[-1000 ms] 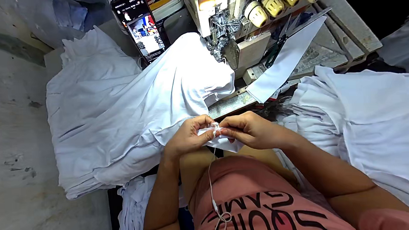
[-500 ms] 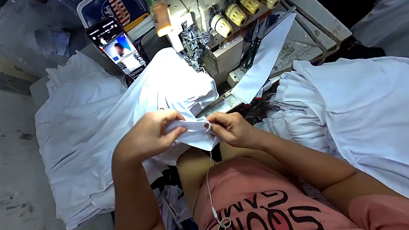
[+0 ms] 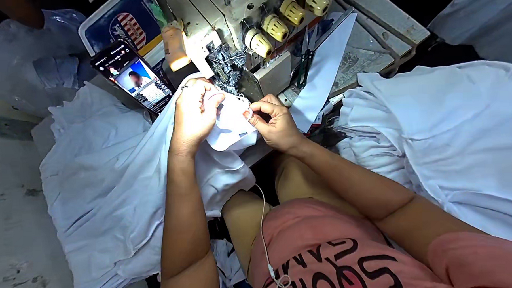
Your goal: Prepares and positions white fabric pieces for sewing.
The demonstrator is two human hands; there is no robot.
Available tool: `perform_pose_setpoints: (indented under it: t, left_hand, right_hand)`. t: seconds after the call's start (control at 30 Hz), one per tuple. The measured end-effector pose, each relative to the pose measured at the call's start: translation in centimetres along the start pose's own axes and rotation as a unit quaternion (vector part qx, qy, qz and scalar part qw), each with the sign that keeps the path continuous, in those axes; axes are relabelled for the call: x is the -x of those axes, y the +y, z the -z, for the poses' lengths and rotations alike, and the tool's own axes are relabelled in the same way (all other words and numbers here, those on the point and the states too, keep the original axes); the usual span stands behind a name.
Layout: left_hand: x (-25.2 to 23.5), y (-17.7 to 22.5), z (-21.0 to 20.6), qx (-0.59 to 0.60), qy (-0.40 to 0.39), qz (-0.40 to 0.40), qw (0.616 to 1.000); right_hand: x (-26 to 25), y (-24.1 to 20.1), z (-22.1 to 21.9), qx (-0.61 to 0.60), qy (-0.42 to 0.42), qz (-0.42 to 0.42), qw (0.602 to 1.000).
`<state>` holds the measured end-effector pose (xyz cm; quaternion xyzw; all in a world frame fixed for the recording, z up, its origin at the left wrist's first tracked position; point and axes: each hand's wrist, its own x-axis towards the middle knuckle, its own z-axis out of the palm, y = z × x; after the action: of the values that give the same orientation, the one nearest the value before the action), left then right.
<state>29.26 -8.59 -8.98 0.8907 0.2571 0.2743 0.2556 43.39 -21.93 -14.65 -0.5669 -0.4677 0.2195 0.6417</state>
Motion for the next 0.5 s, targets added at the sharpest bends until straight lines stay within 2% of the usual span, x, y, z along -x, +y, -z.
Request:
perform_pose_setpoints:
  t: [0.13,0.33,0.4,0.5]
  left_hand:
    - [0.2,0.3,0.3,0.012,-0.045,0.019,0.999]
    - [0.4,1.7,0.4,-0.061,-0.074,0.056,0.994]
    - [0.2,2.6,0.2,-0.079,-0.069,0.102,0.989]
    - [0.2,3.1,-0.4,-0.075,-0.020,0.143,0.987]
  right_hand:
    - [0.7,-0.5,0.3,-0.018,-0.020,-0.029,0.999]
    - [1.3,-0.5,0.4,-0.015,-0.032,-0.064,0.997]
    - [1.3,-0.8,0.3,-0.027,-0.030,-0.079,0.996]
    - [1.5,-1.2,0.2,-0.046,-0.021,-0.092,0.995]
